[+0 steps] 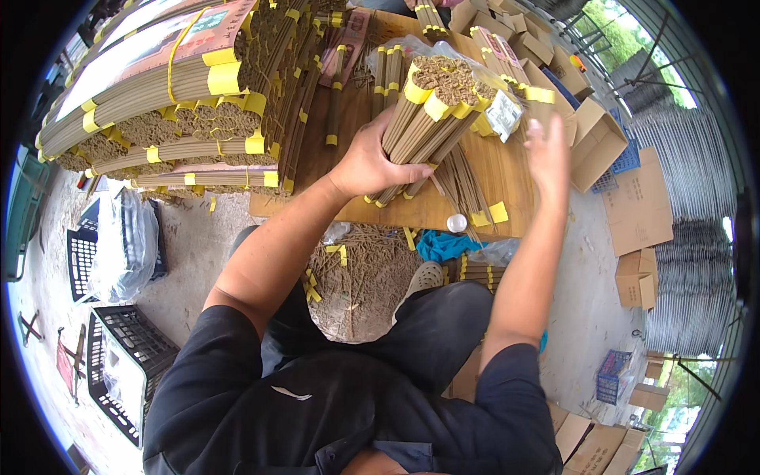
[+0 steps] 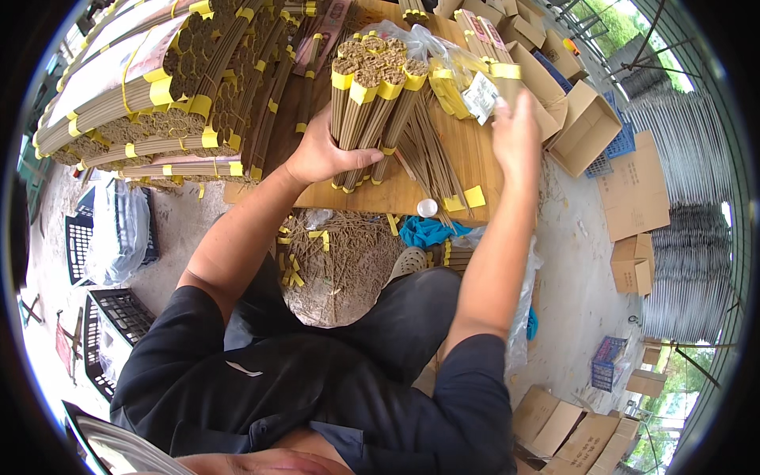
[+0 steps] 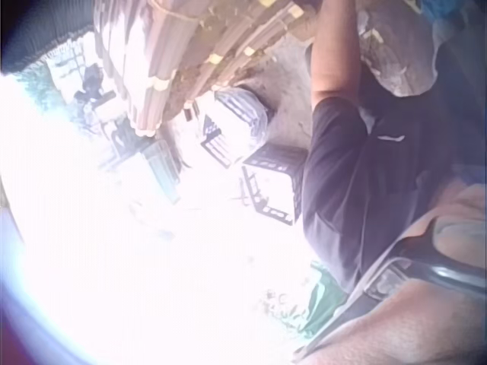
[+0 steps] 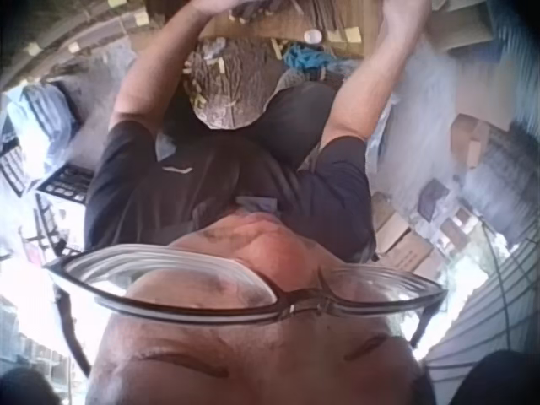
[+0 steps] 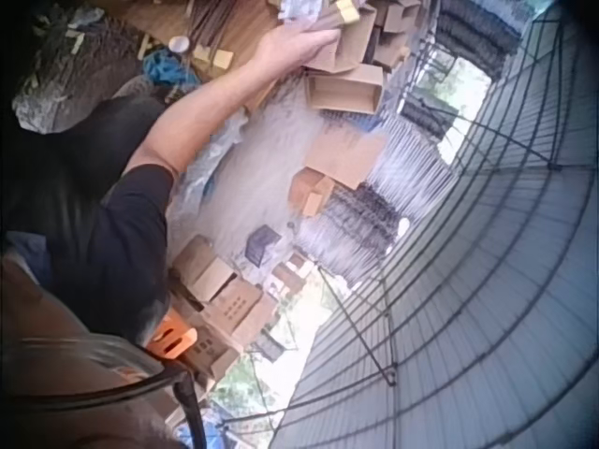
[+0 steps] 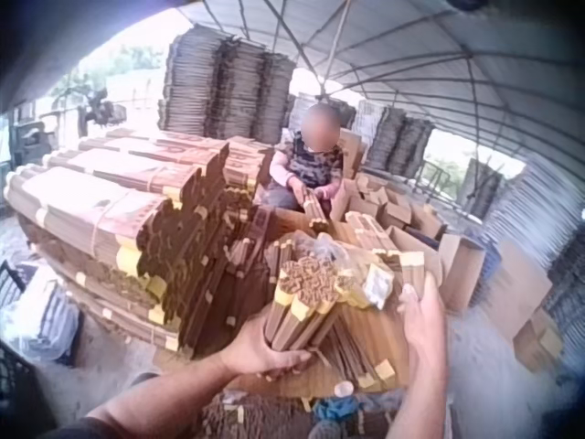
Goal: The person gathers bundles of incense sticks, aligns them, and secures them with yellow tape. They then place a printed paper label around the bundle and stack the finished product on a pile.
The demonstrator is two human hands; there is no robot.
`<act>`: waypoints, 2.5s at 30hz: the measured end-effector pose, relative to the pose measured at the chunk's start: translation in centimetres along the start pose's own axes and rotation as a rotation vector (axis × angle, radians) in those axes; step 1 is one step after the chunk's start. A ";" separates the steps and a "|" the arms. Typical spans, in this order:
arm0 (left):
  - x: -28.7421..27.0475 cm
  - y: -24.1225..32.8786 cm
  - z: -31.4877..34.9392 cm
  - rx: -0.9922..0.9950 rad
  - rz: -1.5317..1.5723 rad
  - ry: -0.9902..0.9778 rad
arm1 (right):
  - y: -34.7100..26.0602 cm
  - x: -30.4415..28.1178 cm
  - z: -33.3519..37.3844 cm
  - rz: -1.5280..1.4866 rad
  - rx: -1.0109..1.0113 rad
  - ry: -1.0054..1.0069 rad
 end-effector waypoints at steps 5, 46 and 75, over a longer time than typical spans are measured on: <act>0.4 -0.3 -0.2 0.035 -0.023 -0.004 | 9.4 14.4 -2.8 0.451 -0.105 -0.327; -0.2 -1.6 0.0 0.083 0.038 -0.008 | -8.5 7.3 11.0 -0.720 -0.352 -0.231; 1.3 -3.9 0.9 -0.019 -0.111 -0.086 | -12.1 6.8 8.3 -1.354 -0.407 -0.032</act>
Point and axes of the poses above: each hand's wrist, its own z-axis away from the middle knuckle, its own x-axis out of the palm, y = z × x, the point moved 8 cm from there along -z, towards the middle knuckle, and after that the axes turned 7 degrees about z, right-handed, at the moved point
